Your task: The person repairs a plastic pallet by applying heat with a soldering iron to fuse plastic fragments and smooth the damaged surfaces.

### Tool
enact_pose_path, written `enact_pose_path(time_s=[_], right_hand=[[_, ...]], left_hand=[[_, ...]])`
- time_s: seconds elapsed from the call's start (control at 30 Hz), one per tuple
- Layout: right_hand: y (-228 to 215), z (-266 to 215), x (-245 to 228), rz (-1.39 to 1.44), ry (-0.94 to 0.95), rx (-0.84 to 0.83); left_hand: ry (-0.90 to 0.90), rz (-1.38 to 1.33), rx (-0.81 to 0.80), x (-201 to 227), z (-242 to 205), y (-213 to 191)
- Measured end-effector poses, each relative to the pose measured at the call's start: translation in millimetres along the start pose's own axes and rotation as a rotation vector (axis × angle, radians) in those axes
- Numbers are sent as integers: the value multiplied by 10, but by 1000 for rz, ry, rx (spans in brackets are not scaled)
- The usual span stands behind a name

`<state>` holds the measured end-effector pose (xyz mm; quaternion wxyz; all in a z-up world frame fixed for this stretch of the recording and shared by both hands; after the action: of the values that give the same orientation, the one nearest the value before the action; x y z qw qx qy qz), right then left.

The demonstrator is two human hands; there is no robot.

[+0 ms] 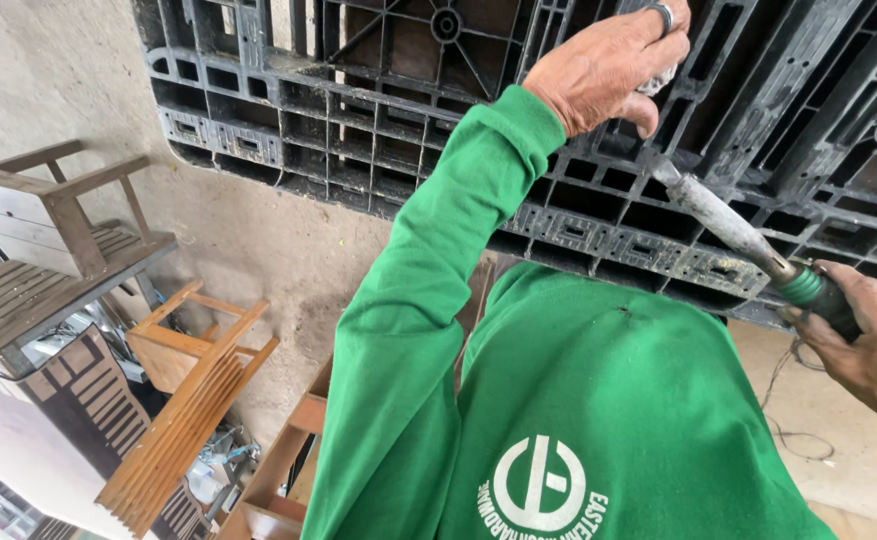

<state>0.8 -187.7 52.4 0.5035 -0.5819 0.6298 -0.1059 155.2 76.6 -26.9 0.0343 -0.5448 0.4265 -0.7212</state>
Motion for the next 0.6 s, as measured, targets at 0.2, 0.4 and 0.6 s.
enact_pose_path(time_s=[0.2,0.4,0.6], right_hand=[[-100,-164,-135,-52,-129,97],[-129,-236,-127,-73,-121,119],[-109,-84,-177,-131,-97,14]], left_hand=[[-58,28,-18,-46,21,52],[-117,114,-92,-210,3,238],[-12,113,54,-100,-17,115]])
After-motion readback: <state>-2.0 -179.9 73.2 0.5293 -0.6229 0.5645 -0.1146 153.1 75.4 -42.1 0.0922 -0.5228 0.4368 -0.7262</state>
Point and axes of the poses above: each hand's wrist, its own z-axis towards the middle knuckle, its own y-axis out of the palm, x = y × z, the point moved 10 cm from there along z, towards the middle knuckle, and after that the axes turned 12 degrees about -y, right-handed, at the moved point
